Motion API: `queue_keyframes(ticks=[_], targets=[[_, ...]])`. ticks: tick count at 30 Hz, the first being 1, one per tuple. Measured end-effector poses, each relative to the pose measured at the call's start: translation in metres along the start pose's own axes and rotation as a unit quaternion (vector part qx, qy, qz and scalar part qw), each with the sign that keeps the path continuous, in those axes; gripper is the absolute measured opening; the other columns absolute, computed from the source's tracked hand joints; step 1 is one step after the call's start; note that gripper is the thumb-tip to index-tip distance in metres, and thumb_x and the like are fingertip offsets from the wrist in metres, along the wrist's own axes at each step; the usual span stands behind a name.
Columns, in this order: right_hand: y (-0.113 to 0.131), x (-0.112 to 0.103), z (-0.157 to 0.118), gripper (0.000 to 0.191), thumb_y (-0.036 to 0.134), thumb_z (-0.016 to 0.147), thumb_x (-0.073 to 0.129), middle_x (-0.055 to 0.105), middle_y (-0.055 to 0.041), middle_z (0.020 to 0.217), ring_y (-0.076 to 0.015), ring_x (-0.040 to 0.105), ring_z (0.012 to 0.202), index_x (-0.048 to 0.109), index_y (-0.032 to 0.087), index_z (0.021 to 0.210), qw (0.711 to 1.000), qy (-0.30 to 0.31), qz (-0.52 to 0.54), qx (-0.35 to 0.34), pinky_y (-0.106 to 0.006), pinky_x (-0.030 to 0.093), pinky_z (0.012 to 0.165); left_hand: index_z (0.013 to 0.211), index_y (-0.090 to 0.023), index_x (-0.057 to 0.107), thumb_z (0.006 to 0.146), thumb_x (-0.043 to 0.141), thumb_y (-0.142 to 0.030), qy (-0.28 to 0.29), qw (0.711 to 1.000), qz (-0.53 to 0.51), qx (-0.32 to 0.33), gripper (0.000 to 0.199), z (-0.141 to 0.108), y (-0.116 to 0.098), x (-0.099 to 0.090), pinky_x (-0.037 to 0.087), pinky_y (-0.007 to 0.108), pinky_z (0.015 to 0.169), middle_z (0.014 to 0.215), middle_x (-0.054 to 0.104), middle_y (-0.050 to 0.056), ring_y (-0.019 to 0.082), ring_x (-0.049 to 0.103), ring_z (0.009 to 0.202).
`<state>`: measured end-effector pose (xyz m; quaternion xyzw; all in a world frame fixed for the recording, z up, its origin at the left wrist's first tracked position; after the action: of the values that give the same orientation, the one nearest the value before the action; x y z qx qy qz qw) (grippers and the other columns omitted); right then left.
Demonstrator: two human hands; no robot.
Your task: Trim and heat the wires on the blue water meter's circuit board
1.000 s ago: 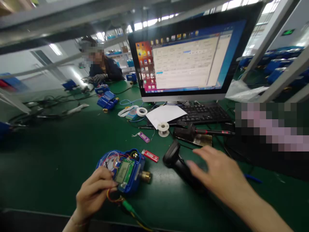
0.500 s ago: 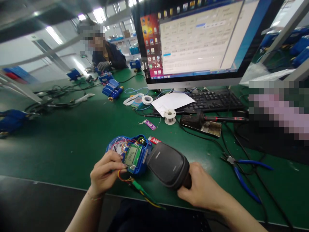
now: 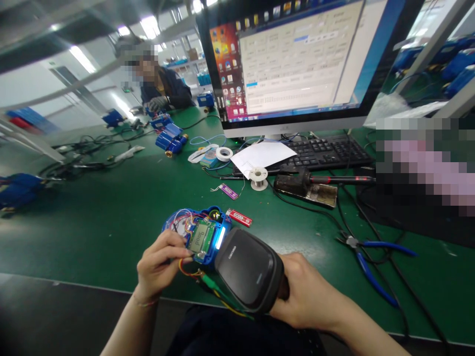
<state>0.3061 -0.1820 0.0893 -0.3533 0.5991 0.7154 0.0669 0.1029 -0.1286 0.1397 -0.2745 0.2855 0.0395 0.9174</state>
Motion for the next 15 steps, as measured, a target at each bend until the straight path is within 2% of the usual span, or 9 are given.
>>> queue_keyframes(ticks=[4,7,9,11,13,15], targets=[[-0.001,-0.005,-0.002,0.010,0.026,0.072,0.049,0.053,-0.0006,0.063,-0.0134,0.048,0.059,0.053,0.018,0.070,1.000,-0.002,-0.013,0.005,-0.023,0.039,0.056,0.082,-0.015,0.063,0.075,0.066,-0.005,0.000,1.000,0.003,-0.002,0.012,0.000,0.000,0.000,0.043,0.026,0.060,0.073,0.056,0.002,0.012,0.052,0.069],[-0.027,-0.019,-0.002,0.013,0.027,0.071,0.046,0.055,-0.0016,0.064,-0.0153,0.050,0.056,0.055,0.018,0.073,0.994,-0.038,-0.071,0.079,-0.027,0.040,0.054,0.082,-0.014,0.063,0.076,0.066,-0.006,0.006,1.000,0.002,-0.004,0.011,0.000,0.000,0.001,0.043,0.026,0.060,0.073,0.055,0.003,0.012,0.052,0.070],[-0.054,-0.026,-0.002,0.027,0.030,0.075,0.043,0.060,-0.0051,0.073,-0.0203,0.056,0.061,0.059,0.015,0.091,0.974,-0.066,-0.147,0.157,-0.032,0.044,0.058,0.082,-0.014,0.063,0.077,0.065,-0.006,0.012,1.000,0.006,-0.006,0.010,0.000,0.001,0.002,0.044,0.025,0.060,0.073,0.055,0.003,0.012,0.051,0.070],[-0.076,-0.028,-0.003,0.046,0.030,0.078,0.042,0.063,-0.0114,0.095,-0.0270,0.061,0.078,0.053,0.011,0.118,0.953,-0.085,-0.212,0.201,-0.040,0.048,0.070,0.083,-0.015,0.063,0.078,0.063,-0.006,0.014,1.000,0.010,-0.006,0.009,0.000,0.001,0.002,0.044,0.025,0.060,0.072,0.054,0.003,0.012,0.052,0.069],[-0.084,-0.024,-0.001,0.061,0.028,0.076,0.044,0.056,-0.0164,0.116,-0.0296,0.059,0.096,0.040,0.008,0.134,0.951,-0.091,-0.230,0.186,-0.045,0.047,0.085,0.083,-0.015,0.062,0.080,0.061,-0.007,0.014,1.000,0.012,-0.002,0.008,0.001,-0.001,0.001,0.045,0.024,0.058,0.071,0.054,0.003,0.012,0.052,0.068],[-0.085,-0.029,0.000,0.066,0.027,0.074,0.048,0.053,-0.0161,0.123,-0.0273,0.056,0.106,0.038,0.009,0.137,0.963,-0.093,-0.209,0.145,-0.041,0.047,0.091,0.083,-0.016,0.062,0.083,0.057,-0.010,0.021,1.000,0.014,0.003,0.008,0.002,-0.002,0.001,0.046,0.023,0.056,0.069,0.054,0.003,0.012,0.053,0.066]])
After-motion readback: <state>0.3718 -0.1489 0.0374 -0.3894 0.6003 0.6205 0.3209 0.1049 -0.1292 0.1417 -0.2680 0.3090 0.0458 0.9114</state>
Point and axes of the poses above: each hand's wrist, its own z-axis towards the middle knuckle, its own x-axis out of the palm, y = z × x, the point moved 9 cm from there along z, towards the middle knuckle
